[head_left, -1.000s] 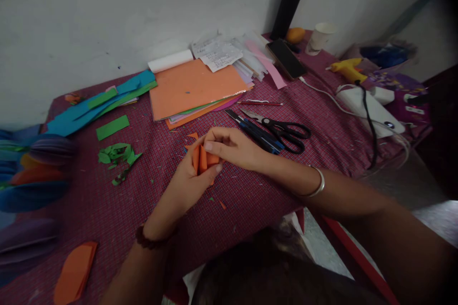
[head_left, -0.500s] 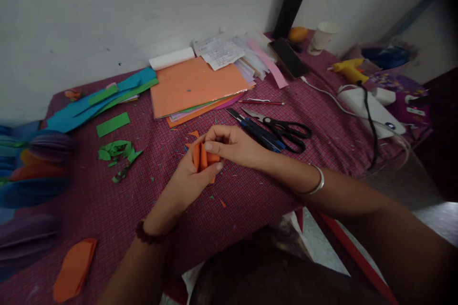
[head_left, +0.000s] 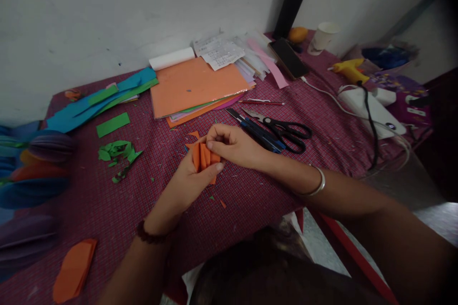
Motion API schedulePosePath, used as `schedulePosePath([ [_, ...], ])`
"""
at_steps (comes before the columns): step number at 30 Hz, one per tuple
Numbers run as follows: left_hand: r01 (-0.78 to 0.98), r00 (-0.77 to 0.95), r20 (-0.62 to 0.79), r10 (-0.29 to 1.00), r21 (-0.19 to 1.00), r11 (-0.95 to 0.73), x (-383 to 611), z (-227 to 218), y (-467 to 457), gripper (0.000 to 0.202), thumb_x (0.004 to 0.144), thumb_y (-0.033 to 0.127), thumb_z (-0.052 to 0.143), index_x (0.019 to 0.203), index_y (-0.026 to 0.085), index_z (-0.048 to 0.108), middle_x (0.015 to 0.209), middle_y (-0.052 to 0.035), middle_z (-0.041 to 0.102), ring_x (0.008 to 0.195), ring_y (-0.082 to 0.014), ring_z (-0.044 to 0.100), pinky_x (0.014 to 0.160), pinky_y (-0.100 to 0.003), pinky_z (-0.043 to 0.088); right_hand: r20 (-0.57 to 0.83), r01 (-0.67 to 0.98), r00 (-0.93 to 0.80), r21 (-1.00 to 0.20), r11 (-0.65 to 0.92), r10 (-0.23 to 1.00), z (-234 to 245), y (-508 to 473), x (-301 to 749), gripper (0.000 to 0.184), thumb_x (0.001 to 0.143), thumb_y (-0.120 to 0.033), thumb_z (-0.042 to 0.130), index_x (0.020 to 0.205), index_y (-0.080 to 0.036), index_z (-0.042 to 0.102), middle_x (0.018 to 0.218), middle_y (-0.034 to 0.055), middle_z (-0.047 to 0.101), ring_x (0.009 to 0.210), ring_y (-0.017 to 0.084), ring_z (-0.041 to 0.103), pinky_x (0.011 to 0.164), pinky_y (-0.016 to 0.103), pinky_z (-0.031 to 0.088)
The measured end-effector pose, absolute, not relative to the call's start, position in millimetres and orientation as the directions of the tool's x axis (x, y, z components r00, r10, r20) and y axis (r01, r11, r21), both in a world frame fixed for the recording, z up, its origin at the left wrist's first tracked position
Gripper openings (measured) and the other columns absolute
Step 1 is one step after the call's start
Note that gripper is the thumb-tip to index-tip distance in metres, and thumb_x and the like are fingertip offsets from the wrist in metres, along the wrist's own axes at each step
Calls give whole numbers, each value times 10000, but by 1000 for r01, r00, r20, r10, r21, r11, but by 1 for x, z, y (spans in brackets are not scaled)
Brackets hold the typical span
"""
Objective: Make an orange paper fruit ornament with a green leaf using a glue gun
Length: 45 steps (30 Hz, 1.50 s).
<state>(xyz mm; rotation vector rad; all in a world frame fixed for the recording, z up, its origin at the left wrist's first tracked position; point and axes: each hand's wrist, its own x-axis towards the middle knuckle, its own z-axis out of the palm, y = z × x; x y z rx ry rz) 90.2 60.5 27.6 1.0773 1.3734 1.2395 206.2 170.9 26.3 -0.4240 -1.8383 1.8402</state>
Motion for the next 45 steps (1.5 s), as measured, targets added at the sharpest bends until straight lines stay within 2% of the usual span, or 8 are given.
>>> schedulePosePath([
  [5, 35, -222, -108, 969, 992, 118, 93, 28, 62, 318, 747, 292, 743, 1026, 221, 606, 921, -28, 642, 1014, -243, 595, 854, -374, 501, 169, -160, -833, -985, 65, 527, 27, 171, 206, 118, 773, -61, 506, 800, -173, 481, 699, -55, 461, 605, 70, 430, 551, 210, 352],
  [8, 28, -216, -110, 970, 992, 119, 93, 28, 62, 325, 748, 273, 736, 1036, 222, 594, 963, -26, 641, 1021, -224, 598, 878, -370, 498, 161, -143, -867, -987, 73, 471, 29, 171, 208, 75, 821, -154, 539, 763, -166, 493, 690, -44, 456, 609, 79, 435, 555, 222, 362],
  [13, -1, -188, -113, 976, 993, 115, 94, 30, 63, 319, 747, 262, 733, 1023, 219, 579, 971, -17, 637, 956, -201, 609, 845, -356, 509, 151, -164, -882, -986, 10, 446, 31, 171, 208, 329, 828, -405, 669, 727, -173, 460, 680, -40, 483, 603, 82, 452, 556, 228, 377],
  [18, 0, -202, -116, 973, 993, 118, 95, 31, 64, 326, 737, 253, 736, 1024, 225, 584, 873, -6, 625, 911, -208, 601, 774, -332, 503, 147, -154, -876, -988, 21, 460, 28, 172, 207, 389, 820, -484, 675, 729, -163, 477, 684, -36, 485, 610, 79, 445, 552, 225, 375],
  [29, -120, -152, -165, 975, 982, 147, 91, 29, 59, 268, 716, 332, 778, 788, 212, 550, 672, 43, 464, 577, -101, 388, 535, -252, 374, 80, -74, -858, -997, 33, 508, 32, 171, 208, 165, 873, -214, 569, 739, -164, 486, 655, -49, 475, 574, 67, 432, 512, 201, 350],
  [35, -278, -151, -263, 953, 936, 214, 90, 34, 58, 279, 685, 338, 794, 844, 212, 603, 665, 40, 483, 536, -81, 374, 455, -213, 309, 62, -89, -831, -996, -21, 553, 29, 174, 209, 195, 872, -278, 576, 741, -173, 477, 612, -55, 452, 548, 73, 415, 493, 199, 337],
  [40, -327, -266, -380, 886, 900, 288, 90, 37, 58, 245, 714, 377, 735, 830, 201, 609, 746, -4, 584, 640, -126, 530, 502, -226, 416, 42, -119, -872, -984, -129, 487, 30, 179, 209, 325, 789, -432, 710, 805, -168, 522, 667, -39, 516, 599, 87, 471, 523, 204, 392],
  [45, -250, -341, -377, 861, 919, 304, 85, 33, 58, 200, 776, 412, 654, 860, 232, 631, 904, -54, 671, 821, -214, 620, 558, -286, 493, 31, -103, -898, -985, -141, 439, 29, 183, 210, 401, 744, -485, 755, 832, -171, 523, 715, -30, 563, 632, 94, 522, 546, 205, 427],
])
